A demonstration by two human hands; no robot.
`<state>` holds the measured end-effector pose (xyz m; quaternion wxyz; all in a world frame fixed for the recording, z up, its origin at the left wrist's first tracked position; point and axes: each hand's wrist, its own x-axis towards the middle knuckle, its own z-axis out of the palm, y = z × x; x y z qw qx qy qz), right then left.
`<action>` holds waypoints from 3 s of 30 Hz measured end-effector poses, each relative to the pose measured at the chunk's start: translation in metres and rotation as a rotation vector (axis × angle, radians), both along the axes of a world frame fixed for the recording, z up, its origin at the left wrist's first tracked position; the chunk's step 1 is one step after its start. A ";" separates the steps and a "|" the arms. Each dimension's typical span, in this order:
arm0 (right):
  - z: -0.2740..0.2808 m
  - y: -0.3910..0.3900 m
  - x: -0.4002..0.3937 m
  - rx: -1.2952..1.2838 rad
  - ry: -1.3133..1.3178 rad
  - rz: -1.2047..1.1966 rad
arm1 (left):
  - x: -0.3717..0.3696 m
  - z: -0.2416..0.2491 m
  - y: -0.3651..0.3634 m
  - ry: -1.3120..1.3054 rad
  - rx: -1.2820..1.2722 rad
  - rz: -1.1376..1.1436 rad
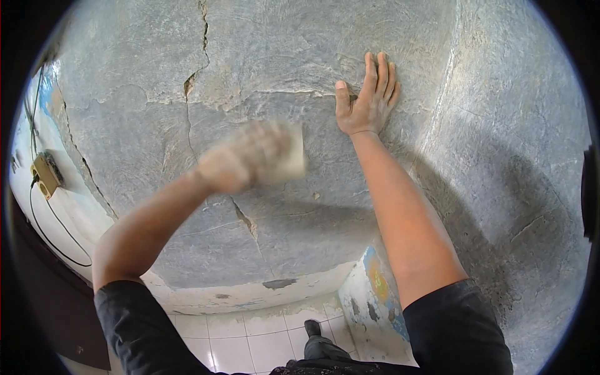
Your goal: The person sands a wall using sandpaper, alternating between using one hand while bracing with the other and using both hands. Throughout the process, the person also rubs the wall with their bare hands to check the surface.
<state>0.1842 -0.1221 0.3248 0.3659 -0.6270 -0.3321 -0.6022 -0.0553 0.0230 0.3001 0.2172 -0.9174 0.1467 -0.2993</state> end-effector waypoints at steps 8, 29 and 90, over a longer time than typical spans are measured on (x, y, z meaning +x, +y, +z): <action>0.000 0.002 0.001 0.007 -0.005 0.008 | 0.009 0.050 0.012 -0.544 0.205 -0.059; 0.000 0.002 0.003 0.014 -0.028 0.011 | 0.001 -0.015 -0.001 0.341 0.274 0.097; -0.002 0.000 0.004 0.006 -0.026 0.027 | 0.016 0.026 0.019 -0.519 0.298 0.279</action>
